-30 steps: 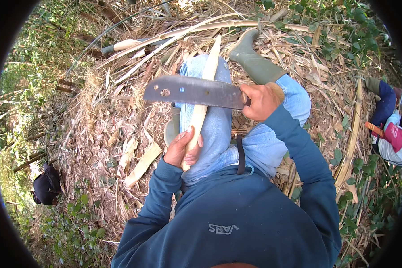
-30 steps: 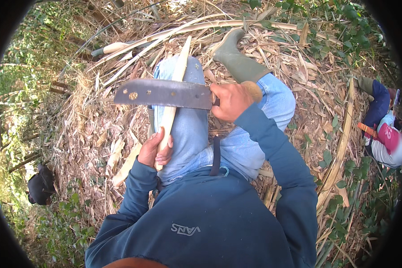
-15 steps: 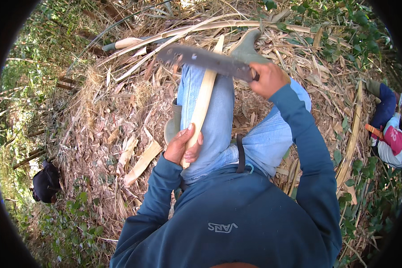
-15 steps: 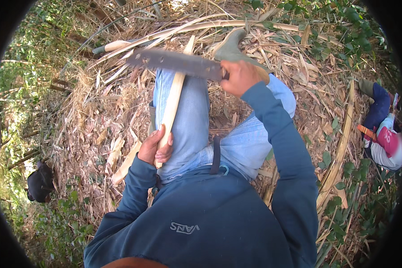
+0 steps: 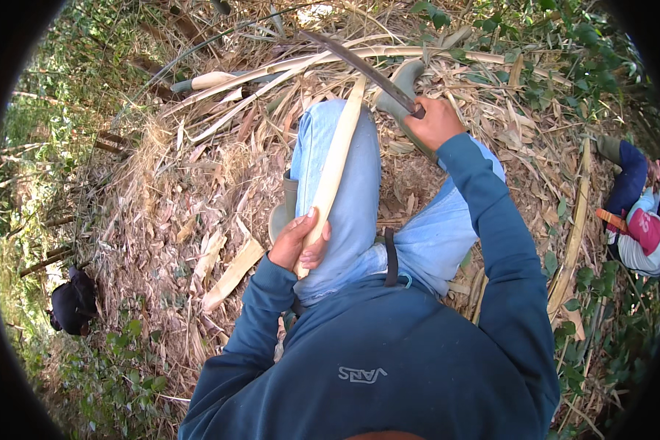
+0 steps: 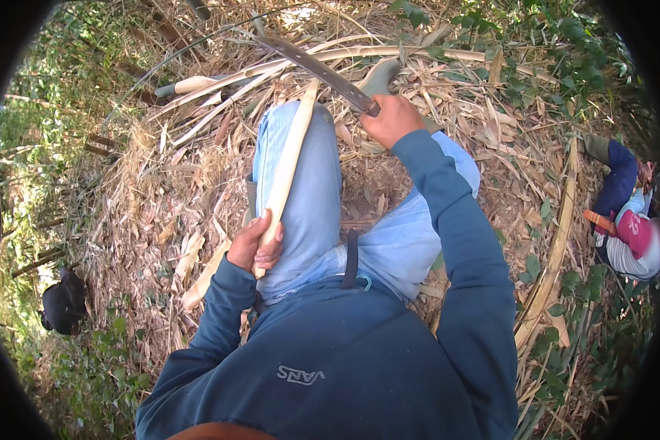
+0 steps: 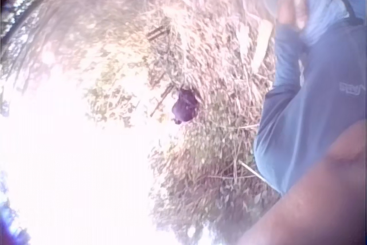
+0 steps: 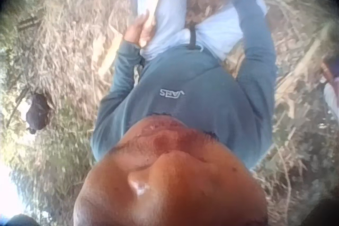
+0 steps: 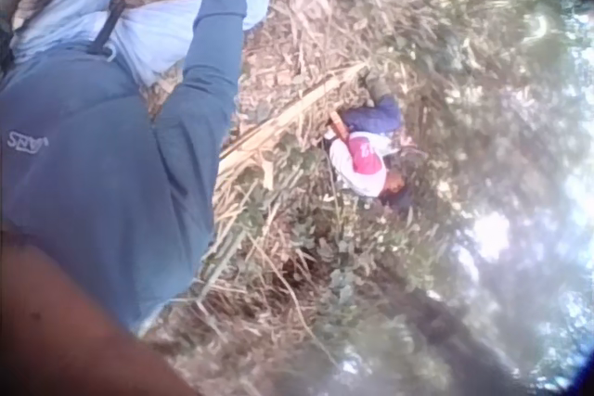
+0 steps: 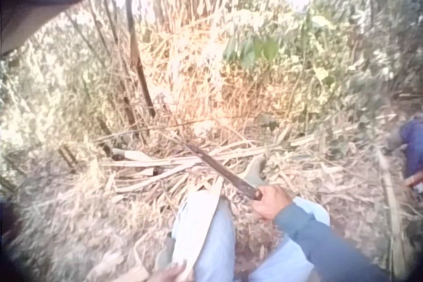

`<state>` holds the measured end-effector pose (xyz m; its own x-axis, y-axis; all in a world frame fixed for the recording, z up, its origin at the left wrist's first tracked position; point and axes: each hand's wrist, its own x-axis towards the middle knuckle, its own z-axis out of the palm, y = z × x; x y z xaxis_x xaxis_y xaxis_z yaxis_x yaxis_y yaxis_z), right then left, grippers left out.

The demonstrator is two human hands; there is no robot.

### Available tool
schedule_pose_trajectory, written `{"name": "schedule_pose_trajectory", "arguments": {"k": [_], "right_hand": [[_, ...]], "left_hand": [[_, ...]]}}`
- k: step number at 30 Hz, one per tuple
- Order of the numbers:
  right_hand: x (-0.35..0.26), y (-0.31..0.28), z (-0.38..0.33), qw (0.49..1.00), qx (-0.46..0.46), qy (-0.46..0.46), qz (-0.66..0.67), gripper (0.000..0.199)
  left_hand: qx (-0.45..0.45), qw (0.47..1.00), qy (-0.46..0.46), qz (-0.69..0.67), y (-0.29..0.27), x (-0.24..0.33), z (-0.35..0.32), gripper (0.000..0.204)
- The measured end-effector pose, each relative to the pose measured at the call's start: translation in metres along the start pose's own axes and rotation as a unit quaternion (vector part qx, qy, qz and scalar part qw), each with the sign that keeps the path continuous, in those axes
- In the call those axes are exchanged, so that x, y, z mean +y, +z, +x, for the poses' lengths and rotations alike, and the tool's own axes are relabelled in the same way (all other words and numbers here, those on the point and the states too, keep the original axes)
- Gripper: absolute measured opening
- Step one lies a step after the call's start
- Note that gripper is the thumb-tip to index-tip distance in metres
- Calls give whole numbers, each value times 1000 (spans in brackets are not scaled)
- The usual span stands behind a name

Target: The person sits on the ground and uses a machete to shave and shape a long piece of bamboo. They repeatedly strike the bamboo to remove thin strips, gradually refining its form.

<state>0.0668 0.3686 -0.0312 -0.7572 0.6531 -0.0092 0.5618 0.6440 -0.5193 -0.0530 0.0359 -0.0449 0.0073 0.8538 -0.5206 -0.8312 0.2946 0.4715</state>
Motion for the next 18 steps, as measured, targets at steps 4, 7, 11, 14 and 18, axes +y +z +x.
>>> {"name": "schedule_pose_trajectory", "arguments": {"k": [4, 7, 11, 14, 18], "right_hand": [[-10, -8, -27, 996, -31, -67, 46, 24], [-13, -4, -50, 984, -46, -172, 1, 24], [-16, 0, -42, 985, -26, -165, -49, 23], [-11, 2, -17, 997, 19, -76, -13, 22], [-19, 2, -31, 992, -24, -125, 1, 25]], "left_hand": [[12, 1000, 7, 9, -1, -4, -7, 50], [16, 999, 1, 31, 1, -5, -8, 49], [47, 995, 14, 89, 10, -6, -5, 49], [47, 992, 22, 114, 13, -8, -3, 49], [52, 992, 23, 111, 13, -8, -6, 49]]}}
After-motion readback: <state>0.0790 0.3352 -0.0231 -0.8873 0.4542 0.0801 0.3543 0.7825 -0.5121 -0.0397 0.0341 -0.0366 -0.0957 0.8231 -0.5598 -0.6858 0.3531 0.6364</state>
